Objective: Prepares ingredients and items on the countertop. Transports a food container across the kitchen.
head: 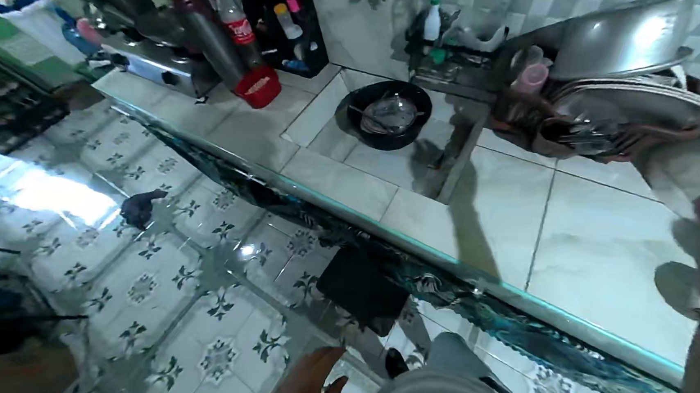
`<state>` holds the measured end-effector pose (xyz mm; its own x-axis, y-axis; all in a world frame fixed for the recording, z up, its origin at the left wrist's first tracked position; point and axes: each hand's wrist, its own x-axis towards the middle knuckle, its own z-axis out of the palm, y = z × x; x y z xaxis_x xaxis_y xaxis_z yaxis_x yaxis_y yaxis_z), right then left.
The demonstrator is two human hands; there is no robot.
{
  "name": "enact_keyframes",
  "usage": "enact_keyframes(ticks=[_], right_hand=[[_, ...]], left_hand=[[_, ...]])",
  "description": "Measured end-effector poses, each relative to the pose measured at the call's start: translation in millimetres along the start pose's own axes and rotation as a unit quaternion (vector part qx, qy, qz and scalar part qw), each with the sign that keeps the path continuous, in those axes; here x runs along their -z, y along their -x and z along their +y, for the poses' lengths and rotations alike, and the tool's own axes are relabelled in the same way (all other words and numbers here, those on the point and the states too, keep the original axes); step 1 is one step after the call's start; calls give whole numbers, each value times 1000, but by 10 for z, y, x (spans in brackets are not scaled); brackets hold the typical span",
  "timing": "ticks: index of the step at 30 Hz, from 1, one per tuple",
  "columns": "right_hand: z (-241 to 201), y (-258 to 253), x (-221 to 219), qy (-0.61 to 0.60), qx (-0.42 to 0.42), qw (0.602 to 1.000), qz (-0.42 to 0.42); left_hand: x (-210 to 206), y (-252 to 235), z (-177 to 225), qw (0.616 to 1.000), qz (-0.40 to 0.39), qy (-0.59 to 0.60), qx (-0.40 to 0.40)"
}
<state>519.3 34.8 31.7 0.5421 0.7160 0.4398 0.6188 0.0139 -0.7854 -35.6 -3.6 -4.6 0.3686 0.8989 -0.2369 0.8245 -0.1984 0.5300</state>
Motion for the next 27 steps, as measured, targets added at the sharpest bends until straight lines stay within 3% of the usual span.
enact_keyframes(ticks=[3,11,16,20,23,27], right_hand=[[-267,-42,-810,-28,46,996,-77],[-620,-143,-2622,-40,16,980,-196],[-808,-561,-3916,-32,-24,968,-248],[-1072,-868,-4882,-4,-15,945,-328],[-1181,-996,-5313,-2,32,931,-364],[-1264,-1051,-5656,2,-22,930,-368]], left_hand=[[117,76,-314,999,27,33,30],[737,-427,-1071,995,77,54,38],[1437,-1126,-1649,993,71,40,86],[1986,-1782,-1973,994,79,36,73],[2341,-2282,-2165,994,90,27,52],[2761,-3029,-2511,996,79,28,5]])
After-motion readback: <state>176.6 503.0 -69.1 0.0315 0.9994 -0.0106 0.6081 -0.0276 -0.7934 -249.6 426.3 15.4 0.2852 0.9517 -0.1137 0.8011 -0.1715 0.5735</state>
